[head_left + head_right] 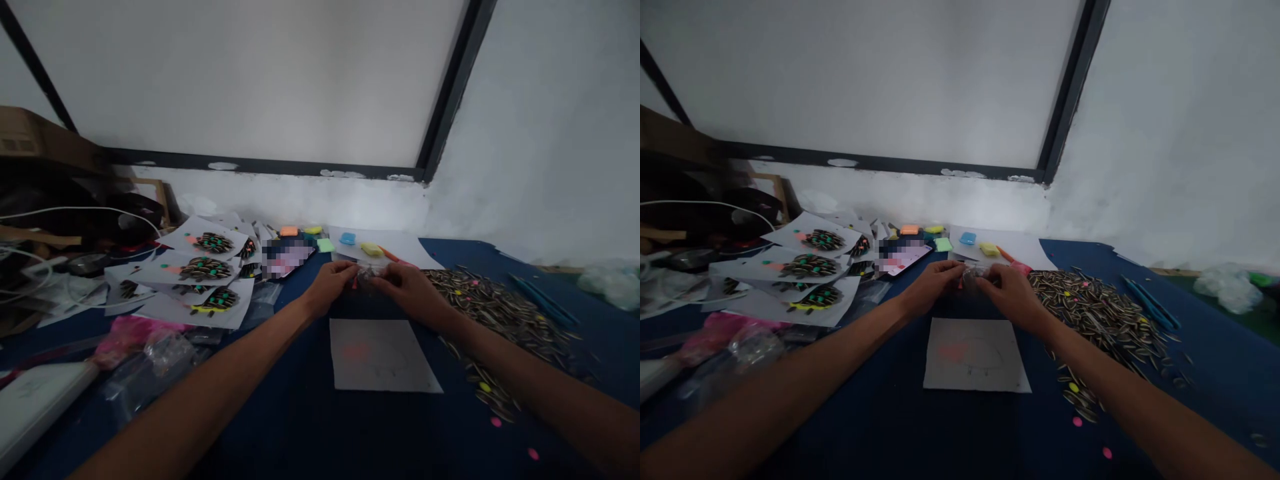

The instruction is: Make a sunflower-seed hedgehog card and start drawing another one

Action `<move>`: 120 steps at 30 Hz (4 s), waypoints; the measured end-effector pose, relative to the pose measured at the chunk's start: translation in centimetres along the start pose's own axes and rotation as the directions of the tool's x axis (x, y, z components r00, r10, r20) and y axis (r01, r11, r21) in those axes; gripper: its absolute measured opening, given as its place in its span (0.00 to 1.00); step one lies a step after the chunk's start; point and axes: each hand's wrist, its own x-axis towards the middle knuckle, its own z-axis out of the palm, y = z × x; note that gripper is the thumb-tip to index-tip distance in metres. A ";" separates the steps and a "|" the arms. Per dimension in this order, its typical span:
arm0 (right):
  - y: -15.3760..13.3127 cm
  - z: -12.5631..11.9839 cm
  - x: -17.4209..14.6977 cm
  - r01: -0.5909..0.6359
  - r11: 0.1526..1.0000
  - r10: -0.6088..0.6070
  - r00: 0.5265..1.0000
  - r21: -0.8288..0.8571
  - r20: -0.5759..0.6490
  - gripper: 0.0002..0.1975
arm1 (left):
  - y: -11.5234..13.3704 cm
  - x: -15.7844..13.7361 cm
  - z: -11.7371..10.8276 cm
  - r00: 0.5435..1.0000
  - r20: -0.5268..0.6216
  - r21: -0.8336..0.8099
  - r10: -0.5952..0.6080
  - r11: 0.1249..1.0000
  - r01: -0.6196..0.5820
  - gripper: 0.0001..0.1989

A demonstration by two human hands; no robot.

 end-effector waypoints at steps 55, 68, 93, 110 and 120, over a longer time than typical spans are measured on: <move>0.1 -1.9 -4.4 -0.133 0.910 0.166 0.985 0.392 -0.051 0.10 | 1.1 -1.0 0.0 0.876 0.483 0.248 0.017 0.956 -0.155 0.13; 0.3 -1.2 -5.0 -0.048 0.923 0.106 0.985 0.383 -0.133 0.07 | 1.8 -2.0 0.6 0.939 0.340 0.159 -0.051 0.987 -0.003 0.16; -0.4 -1.2 -5.1 -0.069 0.966 0.074 0.997 0.250 -0.009 0.19 | 1.0 -1.7 0.5 0.917 0.397 0.097 -0.039 0.995 0.000 0.18; -0.3 -1.4 -4.8 -0.110 0.951 0.117 0.993 0.288 -0.006 0.16 | 1.3 -1.7 0.8 0.935 0.352 0.118 -0.048 0.993 0.006 0.10; -0.3 -0.7 -5.0 -0.076 0.947 0.090 0.995 0.312 -0.030 0.16 | 1.1 -1.9 1.4 0.936 0.349 0.119 -0.043 0.993 0.001 0.14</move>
